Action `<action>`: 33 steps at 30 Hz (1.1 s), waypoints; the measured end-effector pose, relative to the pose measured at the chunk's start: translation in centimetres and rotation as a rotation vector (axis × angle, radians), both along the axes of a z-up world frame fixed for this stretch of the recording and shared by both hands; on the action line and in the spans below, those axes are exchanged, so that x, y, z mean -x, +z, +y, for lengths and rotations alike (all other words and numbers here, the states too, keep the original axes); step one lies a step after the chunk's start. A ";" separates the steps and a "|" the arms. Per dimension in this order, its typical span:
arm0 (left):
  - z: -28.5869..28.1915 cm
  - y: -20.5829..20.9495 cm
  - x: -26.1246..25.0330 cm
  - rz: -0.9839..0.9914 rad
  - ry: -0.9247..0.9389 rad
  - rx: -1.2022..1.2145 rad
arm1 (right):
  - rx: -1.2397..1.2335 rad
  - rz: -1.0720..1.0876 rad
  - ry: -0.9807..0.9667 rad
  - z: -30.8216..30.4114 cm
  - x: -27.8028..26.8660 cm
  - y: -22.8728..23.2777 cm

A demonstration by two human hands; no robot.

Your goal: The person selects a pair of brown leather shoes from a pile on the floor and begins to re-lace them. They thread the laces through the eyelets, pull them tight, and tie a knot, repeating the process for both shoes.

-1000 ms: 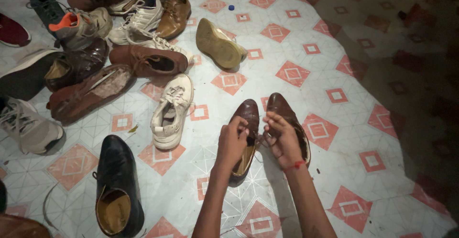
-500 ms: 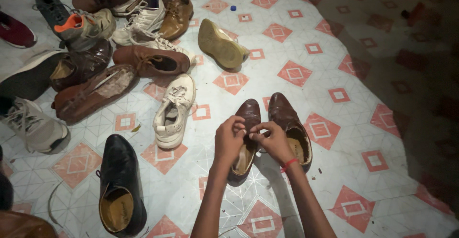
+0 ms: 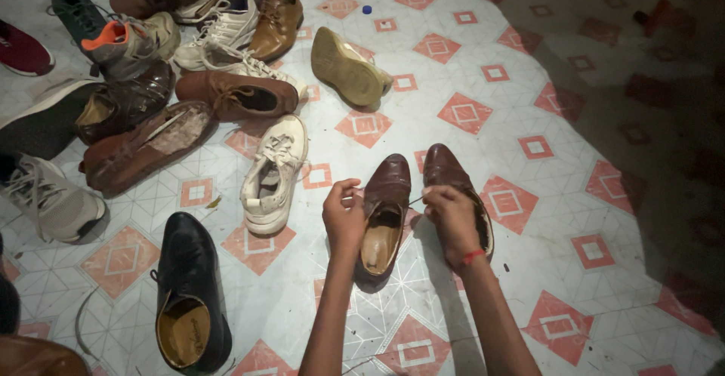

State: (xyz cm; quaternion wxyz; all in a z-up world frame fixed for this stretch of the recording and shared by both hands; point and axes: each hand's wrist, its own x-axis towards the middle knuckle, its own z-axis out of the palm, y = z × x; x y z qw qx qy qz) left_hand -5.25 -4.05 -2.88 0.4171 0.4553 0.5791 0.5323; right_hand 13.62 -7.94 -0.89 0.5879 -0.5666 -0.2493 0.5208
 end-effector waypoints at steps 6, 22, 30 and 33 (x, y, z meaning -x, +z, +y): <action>1.0 -1.3 0.2 -0.298 0.190 0.038 | 0.010 0.037 -0.144 0.2 0.1 1.7; -1.4 -1.6 -0.2 0.558 -0.312 0.007 | 0.344 -1.125 0.353 -0.4 4.0 -1.0; -1.2 0.1 0.3 0.620 -0.183 0.038 | -0.031 -0.592 0.230 -1.6 2.4 -5.9; -0.2 0.5 1.7 0.390 -0.249 0.127 | -0.074 -0.301 0.246 -2.1 1.4 -6.2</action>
